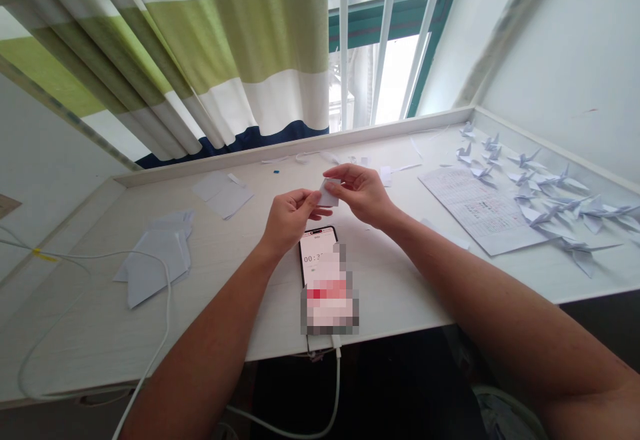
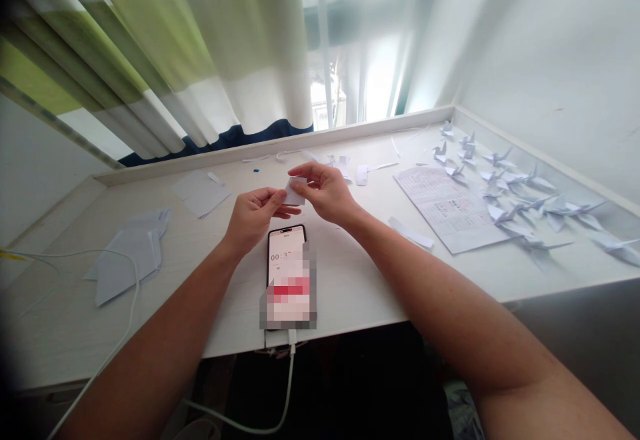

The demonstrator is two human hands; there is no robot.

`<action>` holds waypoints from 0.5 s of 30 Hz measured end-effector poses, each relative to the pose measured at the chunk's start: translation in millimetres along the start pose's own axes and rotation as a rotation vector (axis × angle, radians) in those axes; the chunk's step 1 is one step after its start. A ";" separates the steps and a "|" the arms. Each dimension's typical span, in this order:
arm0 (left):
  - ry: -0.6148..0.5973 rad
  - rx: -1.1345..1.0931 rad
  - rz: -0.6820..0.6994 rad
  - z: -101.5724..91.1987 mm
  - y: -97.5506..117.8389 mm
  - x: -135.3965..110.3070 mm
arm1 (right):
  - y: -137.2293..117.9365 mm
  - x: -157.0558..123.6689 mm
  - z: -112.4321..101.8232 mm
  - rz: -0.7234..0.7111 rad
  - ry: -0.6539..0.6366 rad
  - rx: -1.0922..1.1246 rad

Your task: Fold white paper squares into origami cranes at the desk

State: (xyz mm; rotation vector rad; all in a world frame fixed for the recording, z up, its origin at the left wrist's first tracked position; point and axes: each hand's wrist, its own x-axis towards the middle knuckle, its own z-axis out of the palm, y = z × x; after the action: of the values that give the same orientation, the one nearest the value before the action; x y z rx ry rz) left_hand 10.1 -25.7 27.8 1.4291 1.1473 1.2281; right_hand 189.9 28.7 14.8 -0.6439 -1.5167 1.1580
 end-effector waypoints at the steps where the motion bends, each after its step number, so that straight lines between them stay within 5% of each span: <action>1: 0.007 0.009 0.002 0.1 0.4 -0.2 | 0.2 -0.2 0.1 0.003 0.001 -0.011; 15: 0.052 0.049 0.046 1.7 2.7 -1.4 | -4.6 -1.0 1.7 0.035 0.024 -0.022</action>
State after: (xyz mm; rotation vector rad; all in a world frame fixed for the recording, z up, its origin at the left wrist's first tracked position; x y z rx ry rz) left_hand 11.9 -27.7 30.1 1.4753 1.1930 1.2840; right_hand 189.4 25.4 18.7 -0.6993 -1.5053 1.1569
